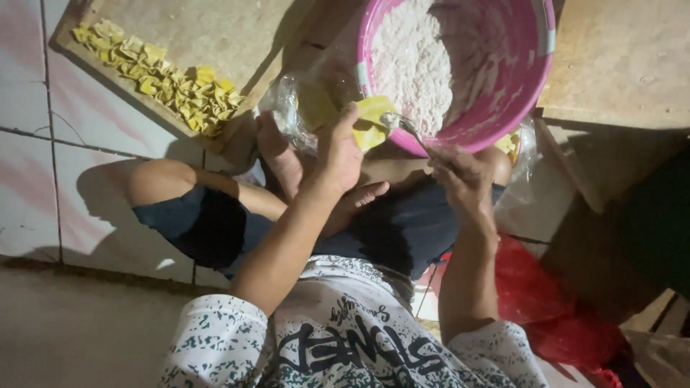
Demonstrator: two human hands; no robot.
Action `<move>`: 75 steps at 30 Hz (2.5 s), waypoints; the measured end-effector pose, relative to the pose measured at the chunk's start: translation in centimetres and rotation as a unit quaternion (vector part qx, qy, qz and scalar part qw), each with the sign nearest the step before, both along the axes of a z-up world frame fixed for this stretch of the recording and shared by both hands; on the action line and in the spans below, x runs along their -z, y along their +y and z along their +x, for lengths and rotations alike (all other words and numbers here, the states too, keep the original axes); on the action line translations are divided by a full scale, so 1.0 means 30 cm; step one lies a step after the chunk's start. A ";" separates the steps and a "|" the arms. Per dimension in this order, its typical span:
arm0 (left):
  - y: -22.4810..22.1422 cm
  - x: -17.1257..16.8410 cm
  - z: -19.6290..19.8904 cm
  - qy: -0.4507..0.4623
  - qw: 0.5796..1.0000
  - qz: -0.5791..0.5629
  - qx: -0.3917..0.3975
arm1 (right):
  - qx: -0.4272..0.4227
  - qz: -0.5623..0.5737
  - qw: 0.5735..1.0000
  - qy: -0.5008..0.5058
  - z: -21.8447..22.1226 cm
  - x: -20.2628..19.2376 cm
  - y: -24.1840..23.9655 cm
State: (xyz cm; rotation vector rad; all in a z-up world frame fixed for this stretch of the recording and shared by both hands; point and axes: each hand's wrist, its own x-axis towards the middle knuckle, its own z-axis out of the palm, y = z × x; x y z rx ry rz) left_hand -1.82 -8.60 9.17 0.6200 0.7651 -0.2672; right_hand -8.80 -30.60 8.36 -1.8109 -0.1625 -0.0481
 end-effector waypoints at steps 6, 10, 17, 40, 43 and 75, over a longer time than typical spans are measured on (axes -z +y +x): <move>-0.069 -0.082 0.021 0.096 0.987 0.001 -0.131 | 0.074 -0.037 0.994 -0.067 -0.079 0.071 0.125; -0.049 -0.065 0.019 0.113 0.978 -0.014 -0.173 | 0.083 -0.080 0.993 -0.029 -0.115 0.007 0.124; -0.052 -0.165 -0.079 -0.054 0.975 0.209 0.046 | 0.100 -0.038 0.988 0.107 -0.127 -0.155 0.123; 0.001 -0.179 -0.071 -0.093 0.987 0.133 -0.008 | 0.060 -0.142 0.965 0.212 -0.116 -0.220 0.064; -0.009 -0.158 -0.086 -0.103 0.980 0.173 -0.009 | 0.031 -0.129 0.970 0.204 -0.124 -0.179 0.092; 0.010 -0.176 -0.062 0.097 0.989 0.113 -0.001 | 0.075 -0.158 0.953 0.248 -0.138 -0.236 0.122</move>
